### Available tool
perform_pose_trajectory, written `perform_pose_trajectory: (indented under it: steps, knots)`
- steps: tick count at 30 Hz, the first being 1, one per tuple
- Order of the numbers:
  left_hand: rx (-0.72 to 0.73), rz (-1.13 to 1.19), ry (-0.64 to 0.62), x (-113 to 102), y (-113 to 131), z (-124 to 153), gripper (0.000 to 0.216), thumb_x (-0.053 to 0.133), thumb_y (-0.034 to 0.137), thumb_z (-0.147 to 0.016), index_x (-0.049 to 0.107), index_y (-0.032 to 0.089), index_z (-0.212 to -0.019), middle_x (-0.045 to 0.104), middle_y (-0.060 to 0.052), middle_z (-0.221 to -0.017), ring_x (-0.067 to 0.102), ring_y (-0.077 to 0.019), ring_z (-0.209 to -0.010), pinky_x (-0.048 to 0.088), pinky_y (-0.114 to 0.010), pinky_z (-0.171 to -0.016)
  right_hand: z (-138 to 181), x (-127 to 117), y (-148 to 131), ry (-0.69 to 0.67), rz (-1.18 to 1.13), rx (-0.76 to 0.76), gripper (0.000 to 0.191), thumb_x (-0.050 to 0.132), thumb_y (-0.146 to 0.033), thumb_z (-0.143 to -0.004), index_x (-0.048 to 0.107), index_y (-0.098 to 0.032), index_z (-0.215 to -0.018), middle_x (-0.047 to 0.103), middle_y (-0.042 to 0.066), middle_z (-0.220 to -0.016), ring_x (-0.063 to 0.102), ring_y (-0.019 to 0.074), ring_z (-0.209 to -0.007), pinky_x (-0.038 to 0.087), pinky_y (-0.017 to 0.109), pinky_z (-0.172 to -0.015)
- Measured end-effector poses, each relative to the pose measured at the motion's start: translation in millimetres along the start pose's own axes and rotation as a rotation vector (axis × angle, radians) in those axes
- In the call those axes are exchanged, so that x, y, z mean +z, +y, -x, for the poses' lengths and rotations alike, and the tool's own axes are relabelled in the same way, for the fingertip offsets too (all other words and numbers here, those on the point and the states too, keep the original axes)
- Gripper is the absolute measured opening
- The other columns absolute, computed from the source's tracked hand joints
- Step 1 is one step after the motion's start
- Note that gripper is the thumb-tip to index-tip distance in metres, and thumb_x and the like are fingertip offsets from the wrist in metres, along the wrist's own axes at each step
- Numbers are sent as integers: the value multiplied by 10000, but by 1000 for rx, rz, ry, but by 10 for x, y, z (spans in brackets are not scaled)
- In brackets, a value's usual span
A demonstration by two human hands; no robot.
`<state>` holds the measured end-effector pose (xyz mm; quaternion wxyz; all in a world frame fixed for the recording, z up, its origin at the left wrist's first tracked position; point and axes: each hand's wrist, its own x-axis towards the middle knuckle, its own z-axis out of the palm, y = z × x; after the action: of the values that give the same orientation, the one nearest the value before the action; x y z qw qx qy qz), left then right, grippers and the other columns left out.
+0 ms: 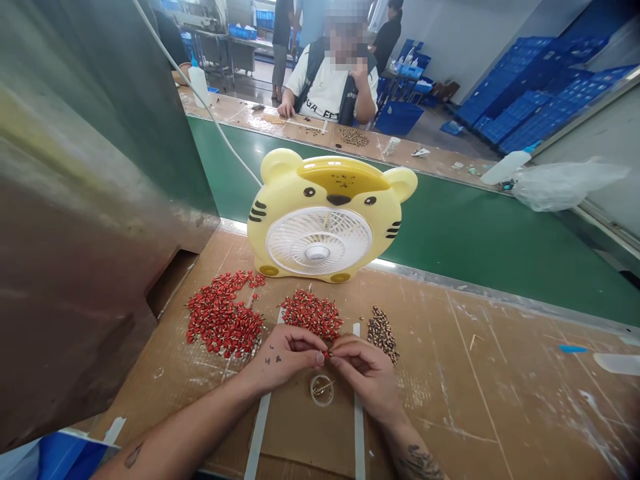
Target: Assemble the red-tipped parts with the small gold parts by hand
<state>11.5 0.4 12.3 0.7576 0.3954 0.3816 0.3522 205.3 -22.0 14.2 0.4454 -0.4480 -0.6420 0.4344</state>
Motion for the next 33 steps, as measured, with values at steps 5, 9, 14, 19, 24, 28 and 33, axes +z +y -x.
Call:
perform_pose_trajectory:
  steps: [5, 9, 14, 19, 24, 28, 33]
  knots:
    - [41, -128, 29, -5, -2, -5, 136, 759, 226, -725, 784, 146, -833, 729, -37, -694, 634, -141, -632, 474, -225, -625, 2, -12, -5, -40, 118, -95, 91, 659, -152, -854, 712, -226, -850, 703, 43, -832, 663, 189, -794, 539, 316, -735]
    - [92, -235, 29, -17, -18, -7, 132, 723, 209, -753, 788, 146, -849, 744, -55, -760, 645, -154, -673, 481, -230, -643, 1, -15, -27, -63, 182, -129, 124, 640, -137, -871, 723, -228, -889, 711, 46, -863, 669, 179, -814, 542, 304, -747]
    - [139, -334, 51, -4, -2, 5, 121, 709, 194, -760, 791, 160, -843, 753, -61, -802, 659, -172, -706, 484, -235, -644, -10, -2, -23, -58, 182, -74, 104, 655, -180, -874, 743, -235, -884, 735, 46, -854, 688, 189, -812, 559, 308, -750]
    - [292, -520, 100, 12, 36, 39, 147, 667, 157, -794, 794, 204, -853, 753, -49, -805, 664, -176, -728, 476, -240, -663, -3, 4, -26, -8, 229, -31, 83, 658, -204, -881, 732, -239, -893, 735, 37, -823, 689, 180, -754, 554, 294, -693]
    - [347, -613, 107, -1, 35, 58, 129, 665, 186, -815, 788, 215, -839, 759, -46, -786, 673, -184, -712, 483, -255, -666, 5, -3, -88, -30, 320, -130, 106, 618, -181, -900, 708, -237, -898, 729, 37, -808, 684, 179, -758, 553, 297, -699]
    - [345, -624, 108, -6, 28, 67, 134, 662, 181, -816, 789, 217, -839, 760, -47, -789, 676, -184, -721, 481, -254, -674, -1, 27, -123, -22, 318, -149, 129, 602, -153, -901, 704, -231, -888, 733, 31, -807, 688, 171, -762, 548, 279, -700]
    - [303, -648, 116, -16, 56, 50, 133, 657, 206, -827, 785, 202, -864, 750, -63, -794, 665, -189, -716, 481, -255, -653, -34, 71, -99, -11, 349, -98, 109, 610, -192, -897, 707, -236, -872, 738, 25, -807, 691, 177, -746, 538, 277, -685]
